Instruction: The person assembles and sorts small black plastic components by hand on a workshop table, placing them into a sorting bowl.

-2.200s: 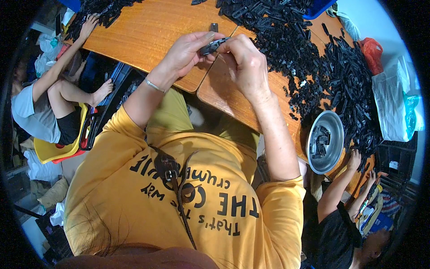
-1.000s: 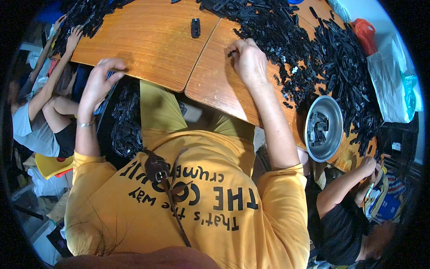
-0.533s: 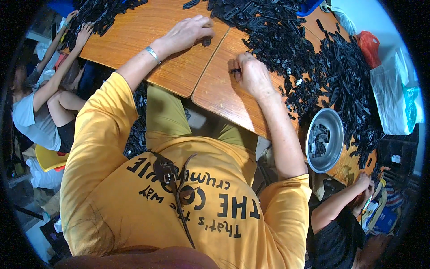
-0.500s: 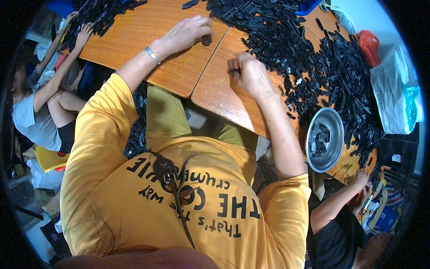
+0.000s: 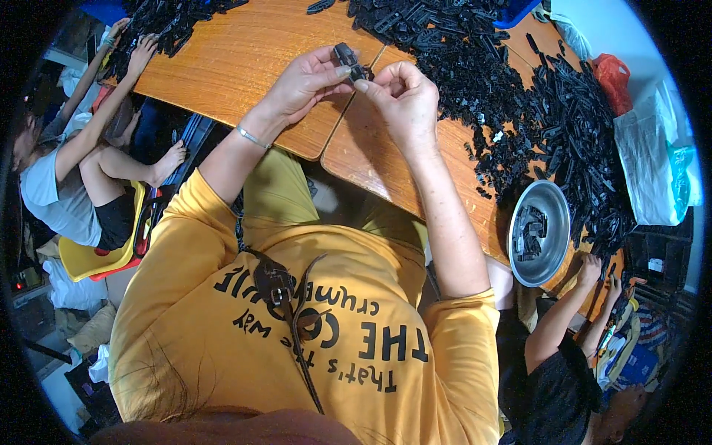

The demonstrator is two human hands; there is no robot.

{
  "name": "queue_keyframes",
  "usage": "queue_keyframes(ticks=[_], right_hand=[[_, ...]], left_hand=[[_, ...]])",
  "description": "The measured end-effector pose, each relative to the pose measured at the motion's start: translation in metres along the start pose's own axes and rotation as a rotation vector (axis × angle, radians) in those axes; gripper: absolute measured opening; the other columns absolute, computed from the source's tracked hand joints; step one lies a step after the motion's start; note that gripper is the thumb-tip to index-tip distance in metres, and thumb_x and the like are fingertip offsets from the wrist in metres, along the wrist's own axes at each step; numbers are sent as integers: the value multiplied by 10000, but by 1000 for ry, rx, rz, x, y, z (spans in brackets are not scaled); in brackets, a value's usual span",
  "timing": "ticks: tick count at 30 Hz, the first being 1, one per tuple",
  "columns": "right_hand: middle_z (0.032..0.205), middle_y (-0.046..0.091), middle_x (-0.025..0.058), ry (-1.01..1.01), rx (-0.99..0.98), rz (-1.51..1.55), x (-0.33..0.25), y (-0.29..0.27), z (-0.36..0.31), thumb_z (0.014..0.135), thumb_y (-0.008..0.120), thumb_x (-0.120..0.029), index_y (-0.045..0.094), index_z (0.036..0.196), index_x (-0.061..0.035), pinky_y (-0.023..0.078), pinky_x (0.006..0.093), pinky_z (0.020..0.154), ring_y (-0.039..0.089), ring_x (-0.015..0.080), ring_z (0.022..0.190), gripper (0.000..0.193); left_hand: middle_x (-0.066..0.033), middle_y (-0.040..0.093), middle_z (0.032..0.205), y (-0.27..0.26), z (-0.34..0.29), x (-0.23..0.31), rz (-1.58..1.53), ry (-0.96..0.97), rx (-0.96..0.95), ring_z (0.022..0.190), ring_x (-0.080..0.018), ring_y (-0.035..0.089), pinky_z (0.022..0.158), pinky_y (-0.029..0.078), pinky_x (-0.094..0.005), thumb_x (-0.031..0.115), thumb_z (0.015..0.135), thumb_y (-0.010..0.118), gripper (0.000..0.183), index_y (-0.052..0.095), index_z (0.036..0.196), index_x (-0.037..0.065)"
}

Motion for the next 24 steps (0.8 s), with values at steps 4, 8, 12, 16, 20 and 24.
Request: queue_keyframes(ticks=[4, 8, 12, 16, 20, 24], right_hand=[[701, 615, -61, -107, 122, 80, -7, 10, -1, 842, 851, -26, 673, 859, -49, 451, 184, 557, 547, 9, 636, 181], [814, 657, 20, -254, 193, -9, -8, 16, -5, 862, 810, 3, 681, 911, -14, 520, 233, 583, 634, 72, 654, 140], [863, 656, 87, -384, 209, -198, -14, 17, -7, 844, 793, 16, 676, 916, -10, 553, 272, 603, 683, 154, 681, 140], [866, 647, 100, -449, 220, -248, -20, 16, -9, 838, 791, 16, 674, 909, -8, 557, 281, 599, 687, 177, 685, 139], [863, 641, 100, -439, 218, -227, -15, 16, -8, 841, 789, 15, 670, 900, -3, 555, 282, 594, 681, 176, 677, 134], [866, 645, 100, -406, 205, -195, -15, 18, -10, 842, 786, 18, 672, 901, -3, 552, 279, 596, 678, 172, 678, 130]], left_hand=[[-37, 706, 1193, 15, -7, 10, 3, 65, -20, 1044, -109, 697, 923, 584, -257, 117, 1012, 676, 358, 604, 1355, 43], [-38, 705, 1195, 15, -11, 10, 37, 36, -42, 1048, -111, 696, 918, 581, -258, 106, 1012, 671, 362, 599, 1359, 35], [-38, 706, 1193, 16, -14, 11, 44, 58, -26, 1060, -116, 695, 937, 585, -273, 102, 1008, 676, 373, 593, 1365, 32], [-39, 706, 1196, 15, -13, 9, 64, 55, -5, 1075, -119, 694, 955, 585, -278, 99, 1003, 683, 386, 590, 1371, 33], [-38, 704, 1200, 14, -12, 6, 57, 64, 1, 1086, -119, 690, 952, 585, -275, 96, 1000, 686, 388, 592, 1371, 34], [-42, 705, 1191, 12, -14, 4, 30, 69, 14, 1077, -116, 687, 946, 588, -276, 148, 1019, 671, 381, 597, 1374, 32]])
Point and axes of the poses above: each hand's wrist, its own z-axis towards the middle knuckle, its own y-axis out of the palm, x = y × z, the point moved 2 cm from there along z, towards the middle knuckle
